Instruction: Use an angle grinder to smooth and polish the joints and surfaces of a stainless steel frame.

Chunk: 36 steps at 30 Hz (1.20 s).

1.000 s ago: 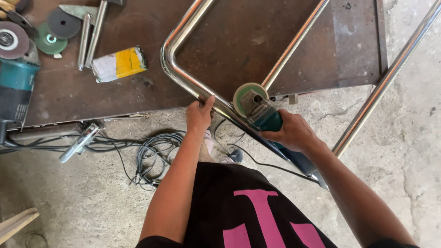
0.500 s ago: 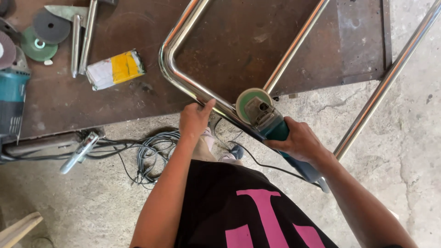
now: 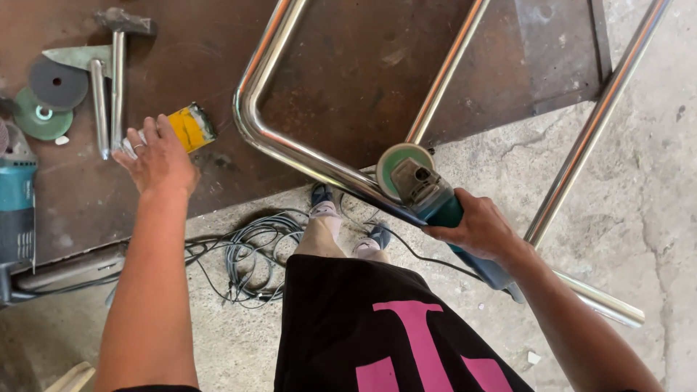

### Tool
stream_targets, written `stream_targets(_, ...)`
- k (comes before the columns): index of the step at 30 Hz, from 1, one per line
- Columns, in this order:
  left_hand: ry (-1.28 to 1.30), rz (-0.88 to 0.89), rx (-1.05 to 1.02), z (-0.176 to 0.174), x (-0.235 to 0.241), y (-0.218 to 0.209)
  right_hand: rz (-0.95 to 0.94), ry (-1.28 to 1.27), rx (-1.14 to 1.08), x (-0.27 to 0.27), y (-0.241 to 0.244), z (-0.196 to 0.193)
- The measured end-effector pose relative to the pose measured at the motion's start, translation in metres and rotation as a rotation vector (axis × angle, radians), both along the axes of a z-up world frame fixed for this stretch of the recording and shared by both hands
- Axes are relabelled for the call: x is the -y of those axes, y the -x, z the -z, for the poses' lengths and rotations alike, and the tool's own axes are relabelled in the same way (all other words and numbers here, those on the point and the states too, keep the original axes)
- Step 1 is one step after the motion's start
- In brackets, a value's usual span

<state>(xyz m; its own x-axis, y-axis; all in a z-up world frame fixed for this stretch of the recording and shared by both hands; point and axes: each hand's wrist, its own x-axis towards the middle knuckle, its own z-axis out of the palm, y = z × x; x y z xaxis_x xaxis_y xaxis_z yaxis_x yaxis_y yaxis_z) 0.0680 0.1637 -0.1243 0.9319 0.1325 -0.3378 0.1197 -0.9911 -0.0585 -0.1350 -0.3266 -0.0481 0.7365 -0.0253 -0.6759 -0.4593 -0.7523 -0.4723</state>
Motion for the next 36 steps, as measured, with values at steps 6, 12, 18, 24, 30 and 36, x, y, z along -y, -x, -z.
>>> stream_targets(6,0.016,0.023,0.073,0.005,-0.01,-0.009,0.024,-0.035,0.004,0.005,0.003,0.014)
stream_targets(12,-0.065,0.166,0.178,0.016,-0.02,-0.003,0.043,-0.046,-0.029,0.004,0.007,0.009)
stream_targets(18,0.24,0.191,0.358,-0.053,0.029,0.051,0.113,0.082,-0.062,-0.003,0.014,0.004)
stream_targets(24,0.535,0.374,0.401,-0.091,0.124,0.089,0.295,-0.15,0.0,-0.009,0.015,-0.006)
stream_targets(30,0.686,0.635,0.353,-0.072,0.182,0.069,0.477,-0.422,0.103,-0.012,0.008,-0.062)
stream_targets(36,0.909,0.579,0.033,-0.078,0.231,0.071,0.58,-0.683,0.158,0.015,0.027,-0.045)
